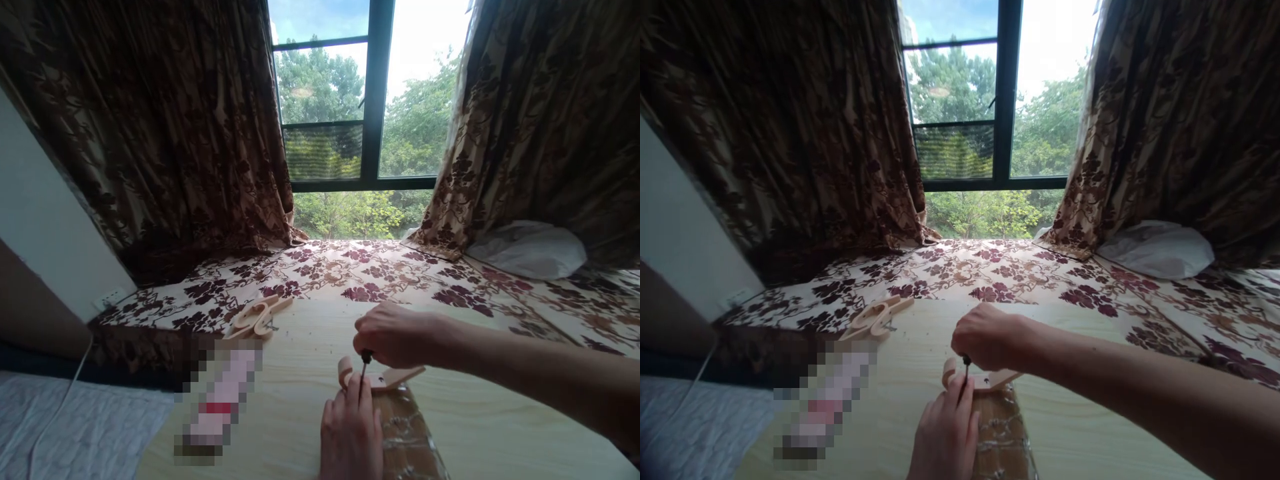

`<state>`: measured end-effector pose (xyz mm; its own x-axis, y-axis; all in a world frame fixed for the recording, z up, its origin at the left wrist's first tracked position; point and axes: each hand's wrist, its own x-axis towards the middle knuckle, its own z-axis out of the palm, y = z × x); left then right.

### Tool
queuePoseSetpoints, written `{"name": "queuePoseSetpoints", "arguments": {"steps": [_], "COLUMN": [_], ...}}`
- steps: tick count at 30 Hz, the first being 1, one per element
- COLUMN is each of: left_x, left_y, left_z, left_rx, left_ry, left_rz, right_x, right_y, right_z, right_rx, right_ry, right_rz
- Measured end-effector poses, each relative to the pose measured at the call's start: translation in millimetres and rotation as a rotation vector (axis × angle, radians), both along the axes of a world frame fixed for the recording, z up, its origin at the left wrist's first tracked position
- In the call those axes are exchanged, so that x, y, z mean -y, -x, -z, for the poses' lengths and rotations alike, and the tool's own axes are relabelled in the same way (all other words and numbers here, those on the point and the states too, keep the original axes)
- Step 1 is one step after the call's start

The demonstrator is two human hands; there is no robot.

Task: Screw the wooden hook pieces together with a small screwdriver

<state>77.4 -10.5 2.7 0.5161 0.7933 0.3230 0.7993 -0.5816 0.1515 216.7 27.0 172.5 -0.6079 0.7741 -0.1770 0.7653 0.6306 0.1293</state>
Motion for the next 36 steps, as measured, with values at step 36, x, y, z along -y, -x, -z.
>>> {"name": "queuePoseSetpoints", "arguments": {"steps": [36], "left_x": [0], "left_y": [-1], "left_z": [12.1], "left_rx": [0.075], "left_ry": [-0.113], "left_rz": [0.02], "right_x": [-13], "right_y": [8], "right_z": [-4.8], "right_rx": [0.08], "right_ry": [0.053], "right_rz": [-0.043]}}
